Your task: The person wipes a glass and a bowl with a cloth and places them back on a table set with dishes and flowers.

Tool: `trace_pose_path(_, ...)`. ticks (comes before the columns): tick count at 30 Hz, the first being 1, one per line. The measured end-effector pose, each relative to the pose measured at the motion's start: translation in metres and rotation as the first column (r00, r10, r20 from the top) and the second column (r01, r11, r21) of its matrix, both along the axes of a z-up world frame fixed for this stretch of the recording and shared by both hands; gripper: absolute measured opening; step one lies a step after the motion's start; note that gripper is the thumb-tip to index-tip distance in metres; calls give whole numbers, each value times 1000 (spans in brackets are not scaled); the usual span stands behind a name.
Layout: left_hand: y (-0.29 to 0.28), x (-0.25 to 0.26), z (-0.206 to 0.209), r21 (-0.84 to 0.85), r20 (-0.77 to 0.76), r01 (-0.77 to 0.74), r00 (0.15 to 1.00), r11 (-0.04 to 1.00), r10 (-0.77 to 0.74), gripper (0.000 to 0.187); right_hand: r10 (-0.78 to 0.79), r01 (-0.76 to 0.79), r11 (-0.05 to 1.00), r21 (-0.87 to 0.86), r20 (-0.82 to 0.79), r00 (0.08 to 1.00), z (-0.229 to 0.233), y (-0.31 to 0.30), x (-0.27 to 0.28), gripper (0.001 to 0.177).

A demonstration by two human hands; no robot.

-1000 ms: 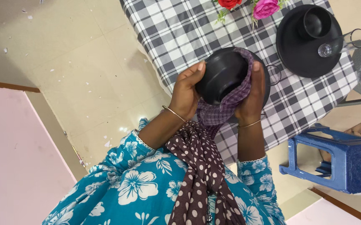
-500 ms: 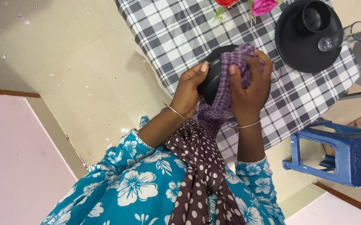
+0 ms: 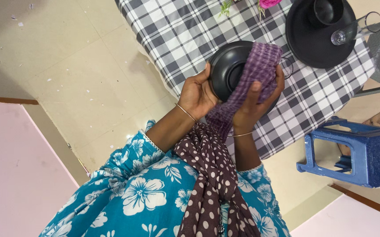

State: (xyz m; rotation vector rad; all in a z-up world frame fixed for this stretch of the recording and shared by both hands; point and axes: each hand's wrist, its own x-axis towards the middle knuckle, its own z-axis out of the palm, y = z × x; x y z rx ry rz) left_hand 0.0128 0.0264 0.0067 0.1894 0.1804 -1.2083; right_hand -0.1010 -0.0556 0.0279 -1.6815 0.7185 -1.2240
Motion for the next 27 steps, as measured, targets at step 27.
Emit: trace_pose_path(27,5,-11,0,422,857,-280,434,863,-278,48,305,-311,949,60,-432,849,9,26,-3,37)
